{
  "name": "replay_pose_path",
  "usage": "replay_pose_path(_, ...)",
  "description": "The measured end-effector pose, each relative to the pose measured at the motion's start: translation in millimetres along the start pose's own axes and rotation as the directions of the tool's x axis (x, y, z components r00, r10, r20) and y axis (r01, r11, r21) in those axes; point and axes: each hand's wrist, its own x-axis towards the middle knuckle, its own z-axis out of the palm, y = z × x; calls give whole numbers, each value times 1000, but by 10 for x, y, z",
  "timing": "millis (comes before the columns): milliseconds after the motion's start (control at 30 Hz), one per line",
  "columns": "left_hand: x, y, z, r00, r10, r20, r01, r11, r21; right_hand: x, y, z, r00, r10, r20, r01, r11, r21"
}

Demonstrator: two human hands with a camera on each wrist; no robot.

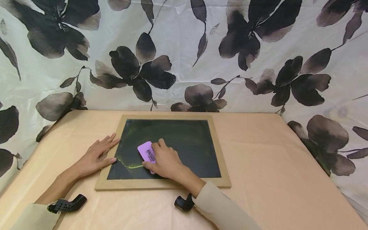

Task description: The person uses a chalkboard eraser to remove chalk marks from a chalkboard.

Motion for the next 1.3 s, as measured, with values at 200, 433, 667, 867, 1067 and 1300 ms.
replay_pose_path(200,-2,-33,3,1000,-7,-1,7,1000,5,76,-114,41,999,-23,39,24,1000,-18)
replay_pose_path(433,12,-52,1,1000,0,-1,0,1000,0,178,-201,78,994,-65,86,66,998,-3)
replay_pose_path(667,29,-63,7,1000,12,-5,-12,1000,-5,284,-288,100,984,-116,136,116,993,5)
replay_pose_path(867,64,-38,16,1000,16,2,-16,1000,-21,335,-271,42,966,-138,219,147,989,-24)
replay_pose_path(1067,68,-36,26,1000,-1,22,1,1000,13,362,-181,-1,942,-189,277,200,980,-12)
replay_pose_path(1300,17,-47,5,1000,-10,2,10,1000,22,340,-100,-59,921,-227,316,229,973,30)
